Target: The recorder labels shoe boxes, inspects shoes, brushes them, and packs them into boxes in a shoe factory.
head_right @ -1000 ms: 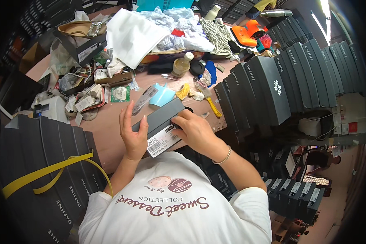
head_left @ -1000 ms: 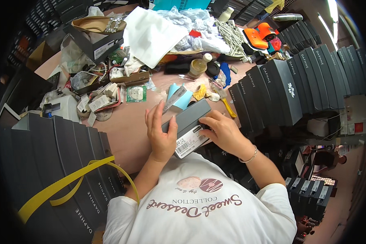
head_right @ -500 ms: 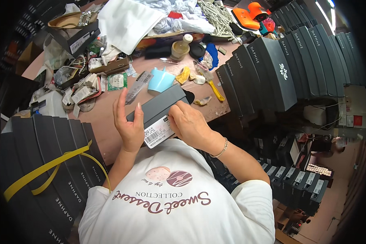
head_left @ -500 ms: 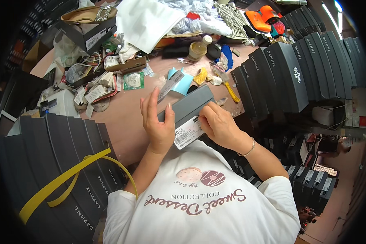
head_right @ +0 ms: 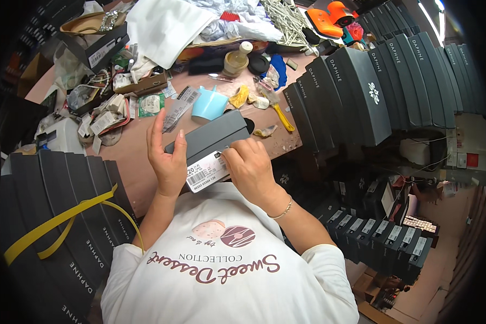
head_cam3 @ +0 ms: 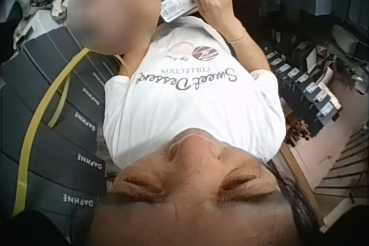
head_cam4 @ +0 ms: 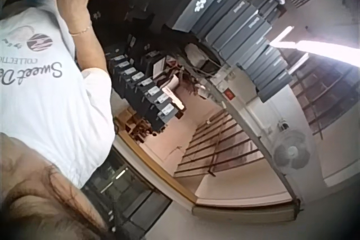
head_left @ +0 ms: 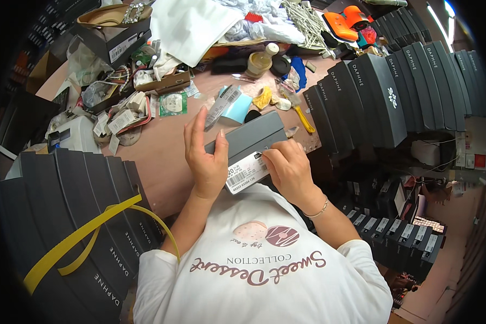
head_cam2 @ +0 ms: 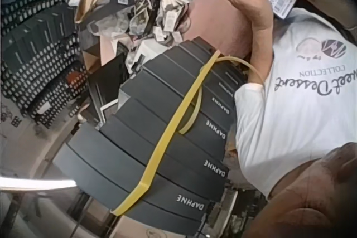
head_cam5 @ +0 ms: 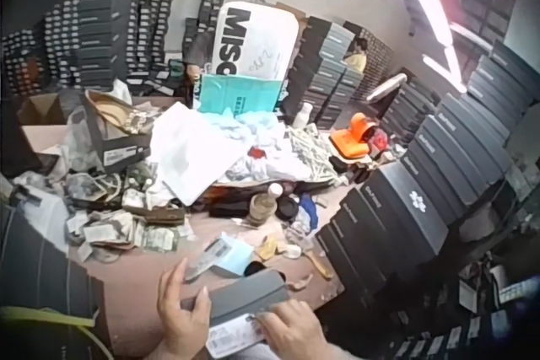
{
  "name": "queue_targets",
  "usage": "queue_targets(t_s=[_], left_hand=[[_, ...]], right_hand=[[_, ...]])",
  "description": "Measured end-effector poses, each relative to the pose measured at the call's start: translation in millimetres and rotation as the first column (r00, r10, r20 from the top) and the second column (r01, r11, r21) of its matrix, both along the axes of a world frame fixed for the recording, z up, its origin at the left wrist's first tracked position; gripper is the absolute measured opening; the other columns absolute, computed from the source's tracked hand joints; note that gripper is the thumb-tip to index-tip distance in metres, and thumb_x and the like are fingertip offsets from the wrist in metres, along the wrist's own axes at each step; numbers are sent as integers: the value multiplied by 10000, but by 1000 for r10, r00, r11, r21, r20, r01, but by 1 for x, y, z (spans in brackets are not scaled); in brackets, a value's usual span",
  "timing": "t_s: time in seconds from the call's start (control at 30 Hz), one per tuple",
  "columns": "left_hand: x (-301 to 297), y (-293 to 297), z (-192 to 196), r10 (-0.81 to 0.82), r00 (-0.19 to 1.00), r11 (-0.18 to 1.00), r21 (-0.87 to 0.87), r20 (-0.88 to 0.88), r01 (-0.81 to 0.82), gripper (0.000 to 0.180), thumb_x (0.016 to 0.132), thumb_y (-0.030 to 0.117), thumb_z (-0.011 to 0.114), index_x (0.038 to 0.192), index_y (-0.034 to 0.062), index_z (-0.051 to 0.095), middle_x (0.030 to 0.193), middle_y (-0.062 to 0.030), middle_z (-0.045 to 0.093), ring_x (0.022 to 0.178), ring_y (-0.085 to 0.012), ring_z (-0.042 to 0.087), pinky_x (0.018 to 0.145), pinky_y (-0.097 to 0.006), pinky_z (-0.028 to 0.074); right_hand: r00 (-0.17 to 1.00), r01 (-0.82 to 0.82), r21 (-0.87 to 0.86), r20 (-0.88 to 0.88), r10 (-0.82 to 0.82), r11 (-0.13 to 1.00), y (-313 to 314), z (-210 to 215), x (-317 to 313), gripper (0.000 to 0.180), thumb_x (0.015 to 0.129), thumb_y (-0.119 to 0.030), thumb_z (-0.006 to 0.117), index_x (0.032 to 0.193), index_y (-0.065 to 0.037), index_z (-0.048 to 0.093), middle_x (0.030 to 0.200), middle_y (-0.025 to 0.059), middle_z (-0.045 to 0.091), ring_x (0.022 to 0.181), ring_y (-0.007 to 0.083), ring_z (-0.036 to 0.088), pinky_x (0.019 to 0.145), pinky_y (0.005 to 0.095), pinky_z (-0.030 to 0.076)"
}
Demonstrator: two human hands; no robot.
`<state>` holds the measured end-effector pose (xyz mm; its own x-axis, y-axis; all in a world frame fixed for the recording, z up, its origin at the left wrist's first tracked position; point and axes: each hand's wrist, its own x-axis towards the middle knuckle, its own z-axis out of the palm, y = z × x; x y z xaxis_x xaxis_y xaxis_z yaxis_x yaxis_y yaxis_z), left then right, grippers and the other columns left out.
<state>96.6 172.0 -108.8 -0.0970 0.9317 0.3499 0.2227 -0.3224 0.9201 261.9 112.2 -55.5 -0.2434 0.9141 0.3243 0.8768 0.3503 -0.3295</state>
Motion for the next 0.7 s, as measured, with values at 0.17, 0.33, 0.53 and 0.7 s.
queue_targets(t_s=[0.17, 0.33, 0.53, 0.7], left_hand=[[-1, -6, -3, 5, 999, 1000, -13, -51, -5, 496, 817, 19, 589, 1299, -6, 473, 1164, -179, 551, 1086, -332, 518, 1051, -490, 295], [-2, -5, -1, 33, 996, 998, 48, -87, -29, 495, 819, -34, 591, 1302, 7, 489, 1143, -144, 546, 1051, -256, 543, 925, -341, 422], [0, -2, 0, 18, 996, 1000, 5, -91, -18, 497, 819, -30, 593, 1303, 12, 491, 1135, -137, 550, 1043, -252, 547, 917, -344, 428], [1, 1, -3, 18, 997, 1000, -6, -71, -19, 514, 822, 41, 598, 1317, 3, 464, 1170, -172, 554, 1093, -331, 509, 1071, -496, 258]], right_hand=[[984, -23, -103, -177, 4, 994, -2, 3, -2, 113, 764, 22, 651, 823, -9, 559, 818, 115, 535, 737, 286, 517, 644, 361, 435], [956, -72, -180, -293, 16, 981, -6, 8, -2, 108, 775, 40, 633, 827, 2, 545, 814, 123, 534, 732, 294, 529, 643, 361, 443], [940, -97, -308, -341, -15, 947, -8, 14, 4, 130, 777, -4, 666, 837, 0, 552, 820, 122, 539, 743, 288, 535, 655, 362, 443], [987, 54, -127, -142, -72, 990, -8, 23, -4, 161, 776, -78, 701, 850, -21, 570, 818, 95, 550, 778, 283, 528, 726, 390, 429]])
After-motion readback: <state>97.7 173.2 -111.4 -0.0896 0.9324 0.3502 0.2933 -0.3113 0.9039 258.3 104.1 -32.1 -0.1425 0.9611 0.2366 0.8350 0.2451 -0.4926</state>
